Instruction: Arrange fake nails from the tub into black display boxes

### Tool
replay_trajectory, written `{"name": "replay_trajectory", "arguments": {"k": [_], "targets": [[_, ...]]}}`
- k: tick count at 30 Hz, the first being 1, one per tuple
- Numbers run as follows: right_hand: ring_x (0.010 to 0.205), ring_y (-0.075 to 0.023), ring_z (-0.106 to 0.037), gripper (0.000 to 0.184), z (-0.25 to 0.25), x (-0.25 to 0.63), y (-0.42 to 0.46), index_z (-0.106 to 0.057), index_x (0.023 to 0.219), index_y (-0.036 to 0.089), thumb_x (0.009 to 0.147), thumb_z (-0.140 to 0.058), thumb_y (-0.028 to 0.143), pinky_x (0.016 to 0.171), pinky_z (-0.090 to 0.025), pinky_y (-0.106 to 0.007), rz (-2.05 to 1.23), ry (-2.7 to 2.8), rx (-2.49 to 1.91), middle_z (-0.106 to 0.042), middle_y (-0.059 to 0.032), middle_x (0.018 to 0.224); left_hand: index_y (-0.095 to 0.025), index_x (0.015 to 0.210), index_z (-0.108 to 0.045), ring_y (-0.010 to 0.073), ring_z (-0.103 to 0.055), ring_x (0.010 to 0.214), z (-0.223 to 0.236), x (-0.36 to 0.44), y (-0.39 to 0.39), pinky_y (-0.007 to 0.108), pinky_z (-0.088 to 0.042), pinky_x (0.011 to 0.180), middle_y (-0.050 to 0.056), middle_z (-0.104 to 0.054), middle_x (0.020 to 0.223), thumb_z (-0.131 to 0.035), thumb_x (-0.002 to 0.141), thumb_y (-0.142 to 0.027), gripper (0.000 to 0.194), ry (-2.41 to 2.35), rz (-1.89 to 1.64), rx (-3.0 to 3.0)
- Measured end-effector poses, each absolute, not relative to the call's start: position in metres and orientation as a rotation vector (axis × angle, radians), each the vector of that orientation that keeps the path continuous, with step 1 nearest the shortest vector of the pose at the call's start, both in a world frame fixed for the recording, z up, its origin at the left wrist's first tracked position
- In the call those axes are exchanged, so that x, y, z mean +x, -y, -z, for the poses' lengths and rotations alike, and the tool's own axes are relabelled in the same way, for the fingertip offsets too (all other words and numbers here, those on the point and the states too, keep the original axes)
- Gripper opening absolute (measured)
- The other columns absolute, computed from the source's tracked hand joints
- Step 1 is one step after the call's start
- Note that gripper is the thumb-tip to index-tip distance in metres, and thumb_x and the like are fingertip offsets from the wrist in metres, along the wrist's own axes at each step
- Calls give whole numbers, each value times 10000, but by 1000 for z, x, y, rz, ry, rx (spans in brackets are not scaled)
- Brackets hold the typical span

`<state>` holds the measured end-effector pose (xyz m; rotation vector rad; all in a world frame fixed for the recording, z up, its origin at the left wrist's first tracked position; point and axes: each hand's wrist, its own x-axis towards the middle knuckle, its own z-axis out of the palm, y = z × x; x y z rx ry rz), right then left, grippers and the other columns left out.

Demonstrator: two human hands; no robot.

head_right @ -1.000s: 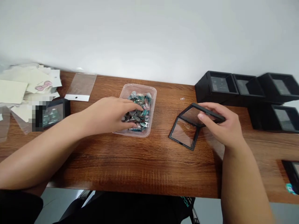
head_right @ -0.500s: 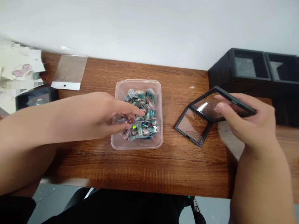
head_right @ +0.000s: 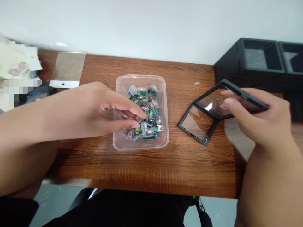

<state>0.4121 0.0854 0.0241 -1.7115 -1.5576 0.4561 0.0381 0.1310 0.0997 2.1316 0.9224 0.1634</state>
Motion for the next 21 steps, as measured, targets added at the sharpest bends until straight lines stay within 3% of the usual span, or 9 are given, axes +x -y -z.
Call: {"name": "replay_trajectory", "arguments": {"k": [4,11,17,21], "targets": [[776,-208,-724,410,-25,410,-86,-805,1084,217,801,-804,513,816,-625,-415,-448,1547,-1724,-771,-77,910,-230,974,-820,139,-716,716,-102,39,-130,277,-497,702,-21,-813,864,-709,900,-193,139,-882,-207,2147],[765,-194,-704,427,-25,411,-86,-799,1115,206,821,-790,515,860,-626,-437,-478,1550,-1708,-764,-85,908,-238,923,-823,115,-694,728,-102,37,-132,255,-432,689,-47,-803,835,-694,942,-228,131,-862,-261,2229],[784,-195,-718,421,-26,409,-85,-797,1122,219,825,-783,517,862,-623,-430,-490,1553,-1715,-763,-80,925,-231,860,-833,130,-672,719,-103,38,-131,283,-459,727,-21,-795,801,-755,904,-310,118,-945,-300,2144],[786,-171,-723,399,-27,408,-84,-800,1121,218,824,-790,484,850,-622,-367,-489,1556,-1714,-774,-75,956,-184,827,-823,145,-628,697,-102,38,-129,316,-486,758,12,-774,773,-808,858,-400,219,-1111,-382,1988]]}}
